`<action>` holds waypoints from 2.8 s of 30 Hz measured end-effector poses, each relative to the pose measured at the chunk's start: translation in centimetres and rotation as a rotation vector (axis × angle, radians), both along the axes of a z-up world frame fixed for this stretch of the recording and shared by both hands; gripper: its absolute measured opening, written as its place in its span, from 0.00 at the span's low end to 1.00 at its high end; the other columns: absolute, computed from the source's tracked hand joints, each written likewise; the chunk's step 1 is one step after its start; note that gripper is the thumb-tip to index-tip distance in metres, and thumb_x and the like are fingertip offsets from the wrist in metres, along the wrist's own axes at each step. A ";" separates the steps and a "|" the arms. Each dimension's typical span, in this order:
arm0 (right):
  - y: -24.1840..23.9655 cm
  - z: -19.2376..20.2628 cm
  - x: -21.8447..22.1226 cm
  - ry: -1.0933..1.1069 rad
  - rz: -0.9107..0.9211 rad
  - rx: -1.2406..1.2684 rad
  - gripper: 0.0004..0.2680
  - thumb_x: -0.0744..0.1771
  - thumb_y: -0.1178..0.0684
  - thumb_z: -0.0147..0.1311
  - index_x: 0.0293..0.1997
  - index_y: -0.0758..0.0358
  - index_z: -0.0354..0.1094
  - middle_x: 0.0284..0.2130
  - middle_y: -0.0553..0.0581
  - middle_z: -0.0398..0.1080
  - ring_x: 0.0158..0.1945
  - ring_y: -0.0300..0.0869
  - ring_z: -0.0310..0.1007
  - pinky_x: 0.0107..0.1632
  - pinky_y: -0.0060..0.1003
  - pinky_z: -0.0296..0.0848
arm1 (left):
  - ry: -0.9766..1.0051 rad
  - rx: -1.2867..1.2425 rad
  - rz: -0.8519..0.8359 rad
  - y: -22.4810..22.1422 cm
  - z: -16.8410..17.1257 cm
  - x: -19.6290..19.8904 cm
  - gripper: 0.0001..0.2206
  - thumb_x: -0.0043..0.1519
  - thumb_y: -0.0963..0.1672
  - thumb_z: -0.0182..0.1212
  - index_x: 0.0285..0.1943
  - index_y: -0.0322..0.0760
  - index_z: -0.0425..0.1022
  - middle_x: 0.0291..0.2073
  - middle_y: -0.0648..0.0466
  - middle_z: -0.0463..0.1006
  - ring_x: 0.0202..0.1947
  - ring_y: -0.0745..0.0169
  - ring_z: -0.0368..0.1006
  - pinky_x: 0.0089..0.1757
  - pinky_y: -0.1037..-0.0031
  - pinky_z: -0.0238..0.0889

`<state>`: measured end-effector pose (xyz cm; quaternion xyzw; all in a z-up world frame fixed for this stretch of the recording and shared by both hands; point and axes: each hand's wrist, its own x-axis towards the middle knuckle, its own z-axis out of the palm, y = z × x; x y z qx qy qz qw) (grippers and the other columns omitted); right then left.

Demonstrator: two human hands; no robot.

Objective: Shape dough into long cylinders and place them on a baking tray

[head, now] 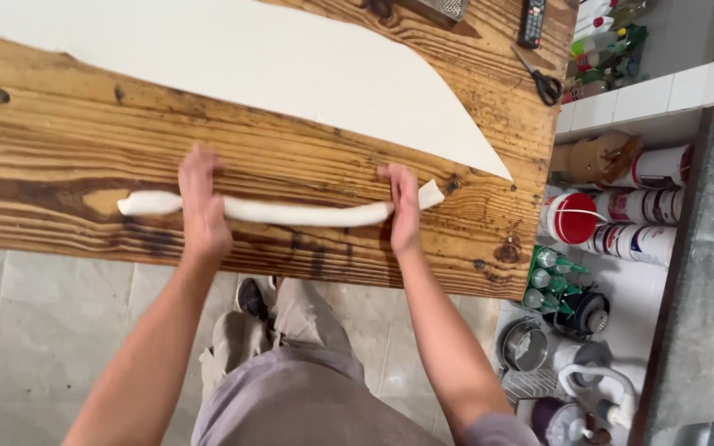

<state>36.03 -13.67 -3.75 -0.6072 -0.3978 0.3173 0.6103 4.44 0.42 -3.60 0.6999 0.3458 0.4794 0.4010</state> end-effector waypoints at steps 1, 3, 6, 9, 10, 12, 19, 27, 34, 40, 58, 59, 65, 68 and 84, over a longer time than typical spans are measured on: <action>-0.9 0.0 -0.7 -0.028 -0.021 -0.009 0.24 0.71 0.33 0.38 0.65 0.63 0.61 0.56 0.60 0.68 0.71 0.44 0.57 0.75 0.44 0.46 | 0.022 -0.046 -0.010 -1.0 -0.4 -0.5 0.35 0.69 0.61 0.28 0.64 0.31 0.64 0.61 0.39 0.61 0.74 0.31 0.49 0.70 0.51 0.38; -0.9 1.5 -1.6 -0.045 -0.023 -0.029 0.22 0.71 0.38 0.36 0.65 0.65 0.60 0.56 0.61 0.67 0.72 0.46 0.53 0.75 0.46 0.44 | 0.037 -0.058 -0.019 -0.4 0.2 -0.4 0.35 0.69 0.62 0.30 0.64 0.32 0.64 0.61 0.39 0.60 0.74 0.29 0.48 0.69 0.48 0.38; -1.0 1.5 -0.8 -0.077 0.029 -0.086 0.21 0.70 0.41 0.38 0.66 0.65 0.57 0.57 0.62 0.66 0.72 0.48 0.52 0.75 0.46 0.45 | 0.051 -0.074 -0.001 0.3 -0.6 0.1 0.35 0.69 0.63 0.31 0.64 0.32 0.63 0.61 0.39 0.59 0.74 0.27 0.46 0.69 0.45 0.37; 2.4 1.7 0.5 -0.164 0.091 -0.052 0.21 0.70 0.42 0.41 0.68 0.64 0.55 0.58 0.62 0.67 0.71 0.46 0.56 0.74 0.43 0.47 | 0.026 0.050 0.020 5.0 -0.5 2.2 0.34 0.69 0.61 0.30 0.63 0.31 0.63 0.61 0.39 0.59 0.73 0.26 0.46 0.69 0.46 0.37; 3.1 2.1 0.7 -0.216 0.123 -0.059 0.20 0.70 0.45 0.41 0.69 0.64 0.54 0.58 0.61 0.66 0.70 0.45 0.58 0.74 0.42 0.48 | 0.021 0.097 0.034 5.7 -0.2 2.7 0.33 0.70 0.60 0.29 0.64 0.30 0.63 0.60 0.39 0.59 0.72 0.26 0.47 0.68 0.46 0.37; 4.5 1.5 1.8 -0.198 0.138 -0.046 0.20 0.71 0.44 0.40 0.69 0.64 0.54 0.59 0.61 0.66 0.70 0.45 0.58 0.74 0.42 0.48 | 0.024 0.072 0.027 6.2 -1.2 2.5 0.33 0.70 0.60 0.28 0.63 0.30 0.63 0.60 0.39 0.59 0.72 0.28 0.48 0.69 0.49 0.37; -3.4 0.2 0.6 -0.031 0.088 -0.133 0.21 0.72 0.45 0.35 0.71 0.67 0.54 0.65 0.65 0.63 0.73 0.49 0.53 0.76 0.47 0.44 | 0.120 -0.084 0.004 -2.2 -0.2 -0.2 0.33 0.70 0.60 0.27 0.65 0.33 0.63 0.61 0.38 0.62 0.73 0.29 0.50 0.70 0.49 0.38; 2.2 1.8 1.9 -0.390 0.235 -0.202 0.18 0.72 0.45 0.32 0.65 0.63 0.62 0.60 0.60 0.67 0.72 0.50 0.56 0.75 0.44 0.48 | 0.051 -0.003 0.150 4.0 -2.0 3.2 0.27 0.68 0.56 0.37 0.63 0.31 0.63 0.61 0.38 0.62 0.73 0.29 0.48 0.69 0.47 0.39; -1.1 2.9 0.3 -0.694 0.350 -0.197 0.18 0.73 0.45 0.35 0.63 0.62 0.67 0.58 0.57 0.72 0.63 0.49 0.68 0.66 0.48 0.63 | 0.105 -0.334 0.107 -2.9 1.4 2.2 0.32 0.69 0.59 0.27 0.68 0.36 0.63 0.67 0.42 0.62 0.70 0.43 0.57 0.62 0.54 0.49; -6.0 6.1 -0.8 -0.764 0.440 -0.631 0.20 0.70 0.37 0.32 0.65 0.47 0.67 0.68 0.42 0.62 0.74 0.42 0.52 0.69 0.47 0.55 | 0.159 -0.340 0.081 -5.5 2.4 1.4 0.34 0.66 0.61 0.31 0.67 0.36 0.65 0.68 0.42 0.63 0.73 0.44 0.53 0.64 0.50 0.47; -8.8 2.3 -0.3 -1.065 0.239 -0.426 0.18 0.66 0.49 0.57 0.65 0.43 0.65 0.60 0.39 0.69 0.65 0.40 0.66 0.62 0.41 0.67 | 0.685 -0.085 -0.126 -7.8 4.4 -0.4 0.22 0.72 0.53 0.40 0.67 0.39 0.66 0.65 0.48 0.64 0.68 0.46 0.55 0.65 0.51 0.42; -9.0 1.6 -0.1 -1.064 0.236 -0.426 0.18 0.66 0.49 0.57 0.65 0.43 0.65 0.60 0.39 0.69 0.65 0.40 0.66 0.62 0.41 0.67 | 0.685 -0.083 -0.127 -8.5 3.4 -0.7 0.22 0.72 0.53 0.40 0.67 0.39 0.66 0.65 0.48 0.64 0.68 0.46 0.55 0.65 0.51 0.42; -9.8 -2.4 -0.7 -1.054 -0.048 -0.328 0.22 0.61 0.52 0.64 0.63 0.48 0.67 0.57 0.46 0.73 0.61 0.44 0.71 0.62 0.40 0.68 | 0.698 -0.352 0.026 -10.4 2.5 -0.4 0.26 0.68 0.52 0.54 0.76 0.50 0.56 0.76 0.47 0.45 0.78 0.47 0.34 0.69 0.54 0.39; -11.6 -13.5 3.7 -1.103 -0.137 -0.171 0.34 0.60 0.43 0.61 0.75 0.60 0.52 0.70 0.54 0.60 0.73 0.50 0.60 0.69 0.50 0.61 | 0.404 -0.715 0.117 -11.1 4.7 0.7 0.27 0.67 0.46 0.58 0.77 0.50 0.55 0.77 0.57 0.46 0.78 0.58 0.42 0.68 0.59 0.48; -9.7 -3.4 0.5 -0.964 0.056 -0.360 0.16 0.62 0.50 0.63 0.55 0.39 0.73 0.51 0.44 0.71 0.54 0.46 0.70 0.57 0.42 0.67 | 0.683 0.224 0.027 -9.7 -0.4 -2.2 0.19 0.65 0.45 0.61 0.66 0.40 0.71 0.59 0.50 0.73 0.60 0.47 0.67 0.58 0.54 0.60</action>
